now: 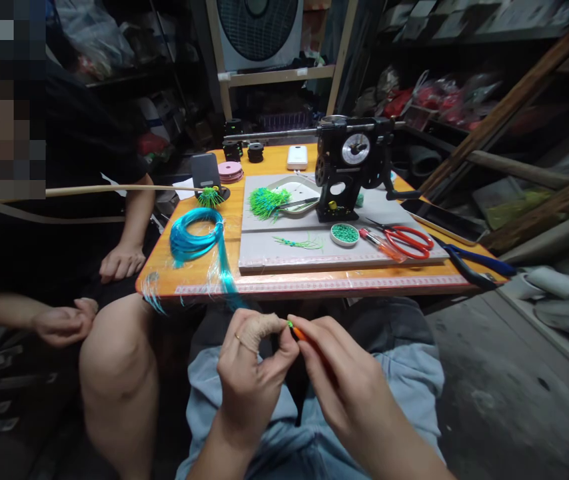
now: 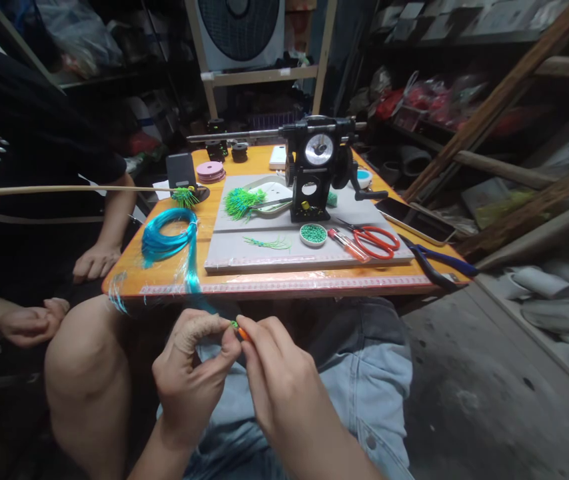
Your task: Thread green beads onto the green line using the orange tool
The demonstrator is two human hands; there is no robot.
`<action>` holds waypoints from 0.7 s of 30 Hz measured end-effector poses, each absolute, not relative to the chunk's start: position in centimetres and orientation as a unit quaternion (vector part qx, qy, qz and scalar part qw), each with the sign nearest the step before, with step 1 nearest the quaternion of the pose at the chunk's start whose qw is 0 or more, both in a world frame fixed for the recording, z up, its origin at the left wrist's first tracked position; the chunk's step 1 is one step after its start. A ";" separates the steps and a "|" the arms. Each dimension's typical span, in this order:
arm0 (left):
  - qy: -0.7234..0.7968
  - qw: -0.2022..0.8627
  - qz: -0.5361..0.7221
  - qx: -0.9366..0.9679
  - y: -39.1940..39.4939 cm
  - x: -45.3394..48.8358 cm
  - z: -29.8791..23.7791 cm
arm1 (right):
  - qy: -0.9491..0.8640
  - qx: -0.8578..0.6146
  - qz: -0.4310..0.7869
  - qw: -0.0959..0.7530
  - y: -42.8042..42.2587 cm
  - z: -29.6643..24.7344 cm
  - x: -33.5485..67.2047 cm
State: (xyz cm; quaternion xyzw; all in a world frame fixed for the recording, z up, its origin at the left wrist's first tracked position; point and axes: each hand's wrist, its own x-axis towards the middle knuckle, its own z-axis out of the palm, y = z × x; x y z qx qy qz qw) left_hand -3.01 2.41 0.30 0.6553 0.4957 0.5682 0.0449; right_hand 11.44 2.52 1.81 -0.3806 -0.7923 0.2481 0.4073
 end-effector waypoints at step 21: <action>0.422 0.573 0.614 0.341 1.6 -2.7 1.6 | -0.762 -0.296 0.377 0.436 3.2 1.1 12.3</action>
